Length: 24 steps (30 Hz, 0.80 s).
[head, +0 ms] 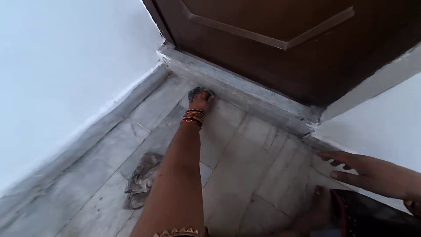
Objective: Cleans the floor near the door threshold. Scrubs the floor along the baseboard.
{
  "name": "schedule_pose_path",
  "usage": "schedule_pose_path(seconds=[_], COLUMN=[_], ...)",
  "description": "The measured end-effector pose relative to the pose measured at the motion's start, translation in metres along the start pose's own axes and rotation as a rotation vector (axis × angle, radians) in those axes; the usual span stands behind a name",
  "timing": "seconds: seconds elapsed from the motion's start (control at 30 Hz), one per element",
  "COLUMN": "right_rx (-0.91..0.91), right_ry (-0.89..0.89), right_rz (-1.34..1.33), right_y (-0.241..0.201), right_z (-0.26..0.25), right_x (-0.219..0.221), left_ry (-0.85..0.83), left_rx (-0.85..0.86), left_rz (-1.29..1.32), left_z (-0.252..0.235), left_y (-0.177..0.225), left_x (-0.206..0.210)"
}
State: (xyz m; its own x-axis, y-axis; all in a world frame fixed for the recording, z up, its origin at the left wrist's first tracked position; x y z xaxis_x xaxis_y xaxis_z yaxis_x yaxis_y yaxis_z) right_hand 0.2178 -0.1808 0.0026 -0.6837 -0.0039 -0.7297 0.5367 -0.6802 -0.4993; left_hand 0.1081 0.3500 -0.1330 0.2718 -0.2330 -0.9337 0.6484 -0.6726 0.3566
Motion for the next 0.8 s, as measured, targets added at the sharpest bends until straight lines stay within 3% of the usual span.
schedule_pose_path(seconds=[0.2, 0.33, 0.47, 0.63, 0.8], right_rx=[0.050, 0.051, -0.004, -0.099, -0.146], right_ry=[-0.055, -0.036, -0.026, 0.003, 0.022], right_rz=[0.017, -0.002, -0.010, 0.051, 0.101], right_y=[0.007, 0.009, 0.001, -0.014, -0.034], right_z=[-0.008, -0.009, -0.007, -0.005, 0.016], right_x=[0.000, -0.004, -0.005, -0.004, -0.006], left_ry=[-0.040, 0.021, -0.021, -0.153, -0.371], left_rx=[-0.129, -0.154, -0.149, -0.117, 0.036], left_rz=[-0.135, -0.168, -0.167, -0.239, -0.221], left_z=[-0.013, 0.025, 0.080, 0.160, 0.242], left_y=[-0.022, -0.013, -0.003, 0.040, 0.121], left_x=[-0.014, -0.017, -0.011, 0.007, 0.024])
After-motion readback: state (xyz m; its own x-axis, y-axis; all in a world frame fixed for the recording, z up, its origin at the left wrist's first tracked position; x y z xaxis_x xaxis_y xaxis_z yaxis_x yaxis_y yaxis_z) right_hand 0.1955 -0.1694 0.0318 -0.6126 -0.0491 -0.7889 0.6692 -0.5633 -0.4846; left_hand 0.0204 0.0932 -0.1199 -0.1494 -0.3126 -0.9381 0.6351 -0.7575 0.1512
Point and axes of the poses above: each hand's wrist, its own z-axis away from the middle knuckle, its own x-axis out of the palm, y = z × x, the point moved 3 cm from there along -z, towards the middle knuckle, and after that the axes turned 13 degrees about y, right-handed, at the moved point
